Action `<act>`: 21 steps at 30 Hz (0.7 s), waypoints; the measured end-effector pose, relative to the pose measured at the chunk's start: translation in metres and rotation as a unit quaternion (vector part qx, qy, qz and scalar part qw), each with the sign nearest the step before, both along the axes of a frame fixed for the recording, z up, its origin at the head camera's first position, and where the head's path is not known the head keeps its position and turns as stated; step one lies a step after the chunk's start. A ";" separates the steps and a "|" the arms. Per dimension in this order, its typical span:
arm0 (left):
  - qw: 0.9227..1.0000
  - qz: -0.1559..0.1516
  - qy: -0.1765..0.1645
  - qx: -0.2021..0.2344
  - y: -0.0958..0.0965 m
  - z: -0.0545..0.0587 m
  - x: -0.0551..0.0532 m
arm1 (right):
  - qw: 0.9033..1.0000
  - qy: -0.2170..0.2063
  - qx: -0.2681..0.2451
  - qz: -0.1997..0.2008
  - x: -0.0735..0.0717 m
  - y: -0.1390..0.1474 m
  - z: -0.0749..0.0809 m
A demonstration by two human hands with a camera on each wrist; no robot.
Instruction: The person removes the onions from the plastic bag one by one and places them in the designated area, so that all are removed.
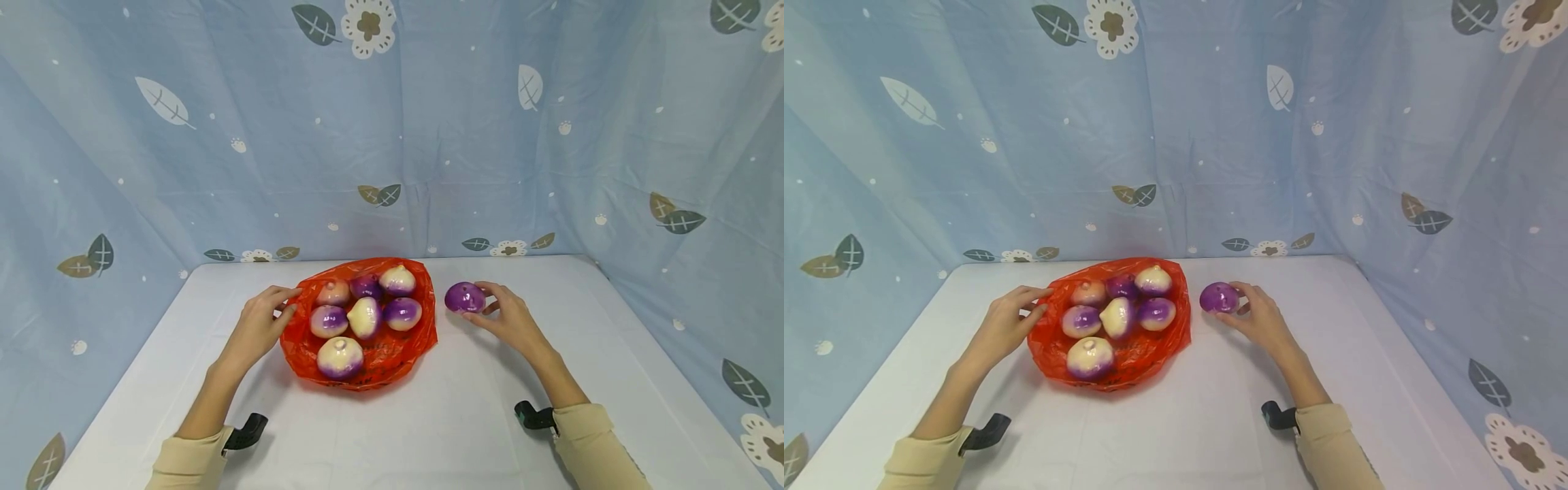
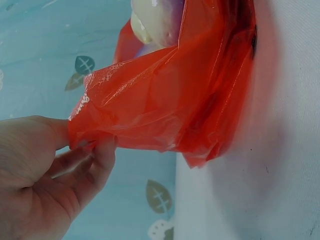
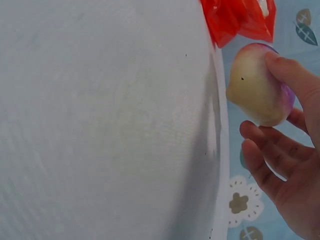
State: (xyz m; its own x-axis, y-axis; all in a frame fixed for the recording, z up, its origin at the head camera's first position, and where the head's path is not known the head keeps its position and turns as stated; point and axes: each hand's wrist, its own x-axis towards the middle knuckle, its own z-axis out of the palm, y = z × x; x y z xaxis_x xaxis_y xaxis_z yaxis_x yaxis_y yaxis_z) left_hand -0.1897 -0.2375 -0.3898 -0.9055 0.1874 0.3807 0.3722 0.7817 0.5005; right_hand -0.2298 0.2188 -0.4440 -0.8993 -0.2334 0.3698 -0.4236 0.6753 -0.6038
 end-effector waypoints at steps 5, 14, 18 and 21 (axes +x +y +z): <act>1.000 0.001 -0.002 0.001 0.000 0.000 0.000 | 1.000 -0.003 0.001 -0.004 -0.002 0.002 -0.003; 1.000 0.001 -0.005 0.000 -0.001 0.000 -0.001 | 1.000 -0.012 0.004 -0.009 -0.003 0.002 -0.004; 1.000 0.002 -0.008 -0.002 -0.001 0.000 -0.001 | 1.000 -0.013 0.007 -0.009 -0.004 0.001 -0.004; 1.000 0.002 -0.008 -0.001 -0.001 0.000 -0.001 | 1.000 -0.018 0.010 -0.012 -0.004 0.000 -0.004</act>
